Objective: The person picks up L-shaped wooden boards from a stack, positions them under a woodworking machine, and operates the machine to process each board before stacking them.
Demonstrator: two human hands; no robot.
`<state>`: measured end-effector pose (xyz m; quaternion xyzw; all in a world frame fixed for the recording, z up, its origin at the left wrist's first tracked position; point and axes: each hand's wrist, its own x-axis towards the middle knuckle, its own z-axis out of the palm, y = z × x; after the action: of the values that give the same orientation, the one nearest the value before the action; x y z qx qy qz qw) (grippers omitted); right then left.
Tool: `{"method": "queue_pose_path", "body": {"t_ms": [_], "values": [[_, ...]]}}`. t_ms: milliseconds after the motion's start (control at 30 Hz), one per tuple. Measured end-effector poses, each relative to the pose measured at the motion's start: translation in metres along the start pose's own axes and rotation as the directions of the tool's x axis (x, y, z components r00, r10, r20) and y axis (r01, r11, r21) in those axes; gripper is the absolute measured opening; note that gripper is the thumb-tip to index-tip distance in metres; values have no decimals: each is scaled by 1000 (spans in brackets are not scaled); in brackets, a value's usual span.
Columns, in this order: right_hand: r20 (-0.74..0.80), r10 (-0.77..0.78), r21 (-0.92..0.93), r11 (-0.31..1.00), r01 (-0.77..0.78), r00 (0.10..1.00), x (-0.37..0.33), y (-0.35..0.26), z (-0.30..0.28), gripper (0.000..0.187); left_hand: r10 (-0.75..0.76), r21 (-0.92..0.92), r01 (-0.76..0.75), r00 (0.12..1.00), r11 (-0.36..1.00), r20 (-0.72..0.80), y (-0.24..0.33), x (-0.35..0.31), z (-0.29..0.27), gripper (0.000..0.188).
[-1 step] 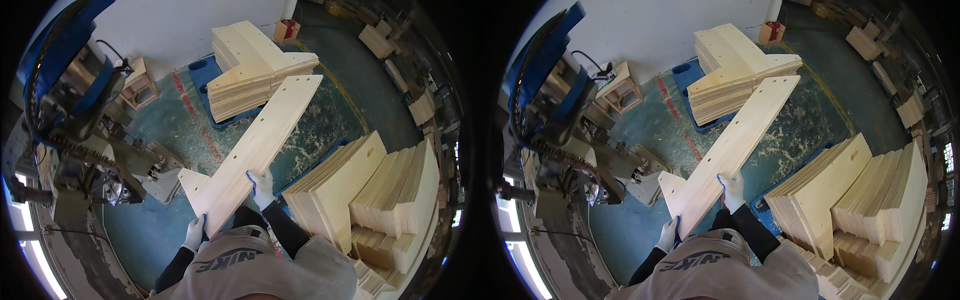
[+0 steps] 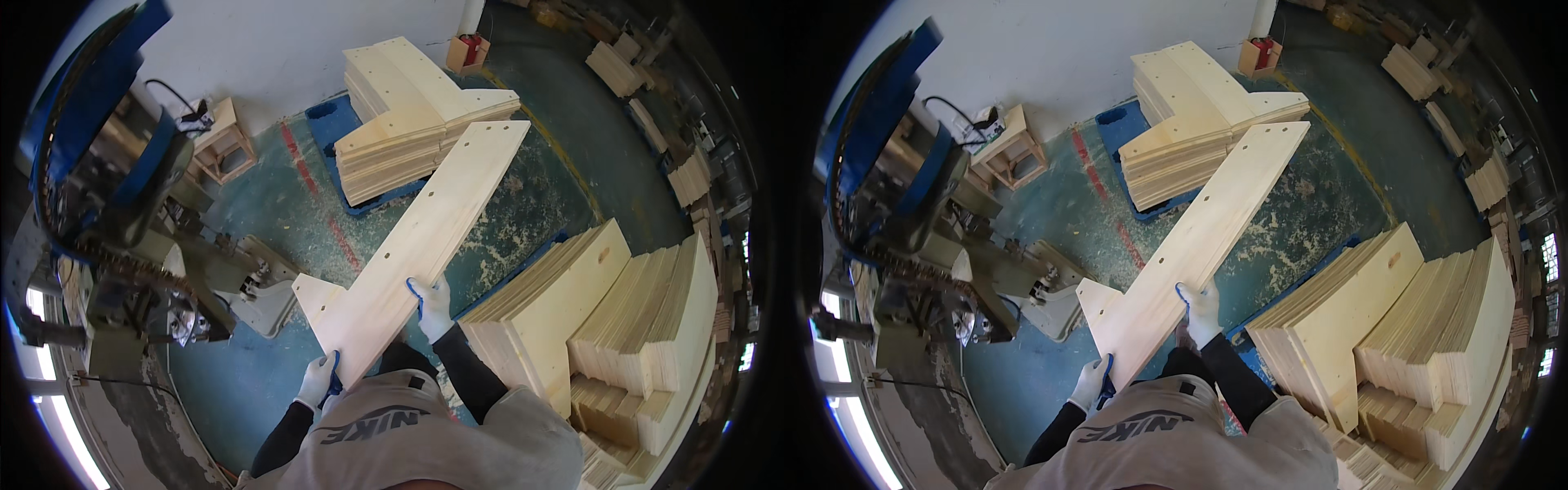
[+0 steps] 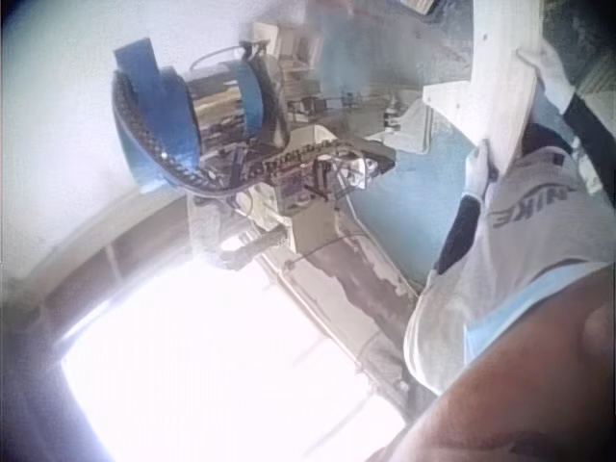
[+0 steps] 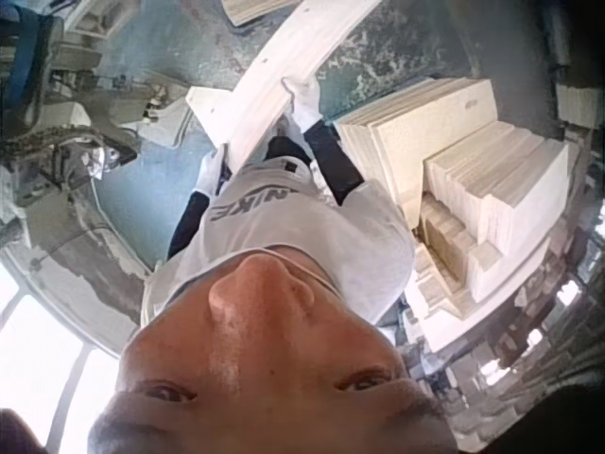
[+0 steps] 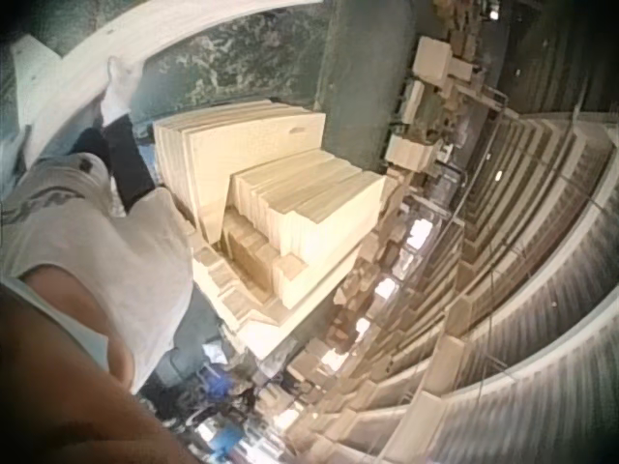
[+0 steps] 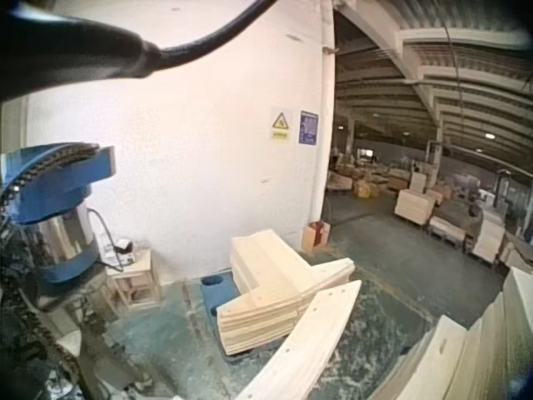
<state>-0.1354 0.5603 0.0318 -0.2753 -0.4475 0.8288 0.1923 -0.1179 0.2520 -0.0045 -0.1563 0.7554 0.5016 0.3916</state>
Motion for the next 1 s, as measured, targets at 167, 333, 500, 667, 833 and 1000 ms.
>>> {"method": "queue_pose_path", "body": {"t_ms": [167, 333, 500, 667, 833, 1000], "values": [[103, -26, -41, 999, 30, 994, 127, -84, -20, 41, 452, 492, -344, 885, 800, -115, 159, 70, 34, 37], [322, 16, -27, 1000, -8, 947, 254, -146, 16, 43, 921, 718, -615, 379, 325, -92, 314, 191, 60, 59], [603, 211, -122, 977, -173, 769, 407, -172, 50, 48, 660, -416, -636, 744, 650, -106, 472, 295, 109, 45], [279, 99, -445, 895, 38, 955, 525, -137, 48, 54, 614, -190, -724, 671, 663, -416, 526, 402, 147, 41], [67, 46, -613, 790, 5, 997, 638, -110, 46, 47, 486, -241, -623, 752, 744, -444, 586, 473, 180, 43], [122, 148, -583, 811, -50, 981, 762, -91, 25, 50, 400, -228, -556, 776, 800, -489, 652, 566, 219, 42]]}}
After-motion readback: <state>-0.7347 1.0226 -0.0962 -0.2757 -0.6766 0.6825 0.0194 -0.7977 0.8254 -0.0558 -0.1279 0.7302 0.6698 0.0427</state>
